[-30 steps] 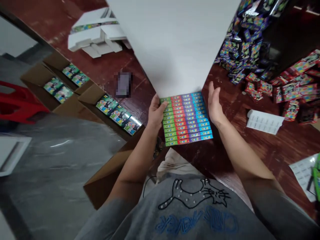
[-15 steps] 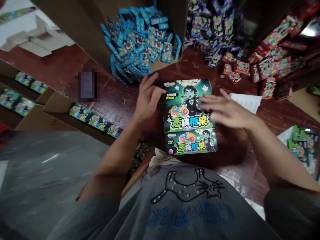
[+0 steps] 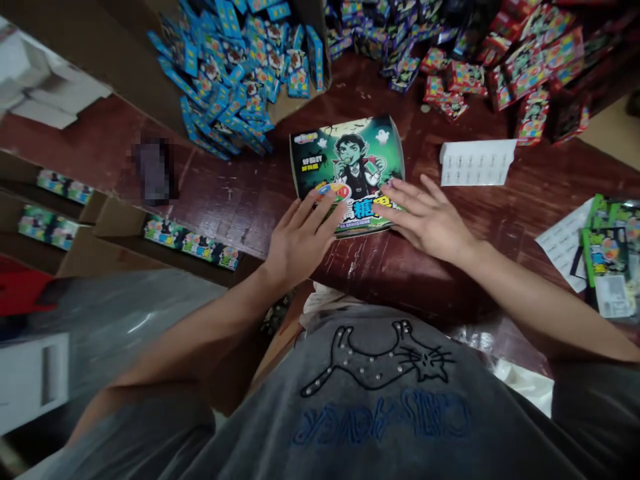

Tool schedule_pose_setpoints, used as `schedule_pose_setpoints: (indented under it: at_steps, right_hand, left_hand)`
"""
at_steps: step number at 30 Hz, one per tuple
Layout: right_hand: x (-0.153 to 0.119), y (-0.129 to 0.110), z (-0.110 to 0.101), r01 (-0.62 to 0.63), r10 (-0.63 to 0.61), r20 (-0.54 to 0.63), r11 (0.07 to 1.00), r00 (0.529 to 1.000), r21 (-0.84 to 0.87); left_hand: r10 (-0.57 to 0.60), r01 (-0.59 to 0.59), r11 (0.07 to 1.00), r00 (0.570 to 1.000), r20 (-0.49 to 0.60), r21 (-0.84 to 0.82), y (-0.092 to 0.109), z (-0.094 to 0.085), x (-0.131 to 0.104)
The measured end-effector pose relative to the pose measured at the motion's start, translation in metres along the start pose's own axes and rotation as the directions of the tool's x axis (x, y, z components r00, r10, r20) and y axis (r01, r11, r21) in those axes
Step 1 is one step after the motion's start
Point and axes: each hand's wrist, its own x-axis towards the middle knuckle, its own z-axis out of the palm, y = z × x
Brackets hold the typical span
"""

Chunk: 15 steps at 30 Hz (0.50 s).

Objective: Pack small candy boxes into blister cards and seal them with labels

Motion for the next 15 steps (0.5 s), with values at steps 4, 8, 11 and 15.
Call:
schedule_pose_setpoints:
  at_steps: [4, 8, 11, 15]
  right_hand:
    - [0.001, -0.006, 0.007, -0.028, 0.030, 0.038, 0.999, 0.999, -0.046]
    - [0.012, -0.014, -0.010, 0.019, -0.011, 0.098, 0.996, 0.995, -0.087]
    - [0.015, -0.013, -0.018, 0.056, -0.028, 0.163, 0.984, 0.986, -0.168]
    - [0.004, -0.004, -0.007, 0.041, -0.015, 0.135, 0.982, 0.991, -0.184]
  left_hand:
    - [0.030, -0.030, 0.994, 1.000, 0.008, 0.110, -0.011, 0.010, -0.008]
    - [0.120, -0.118, 0.975, 0.993, 0.002, 0.190, -0.009, -0.002, -0.008]
    - [0.142, -0.145, 0.967, 0.989, 0.030, 0.210, -0.002, -0.010, -0.002]
    - [0.010, -0.030, 0.970, 0.996, 0.084, 0.242, 0.010, -0.002, 0.001]
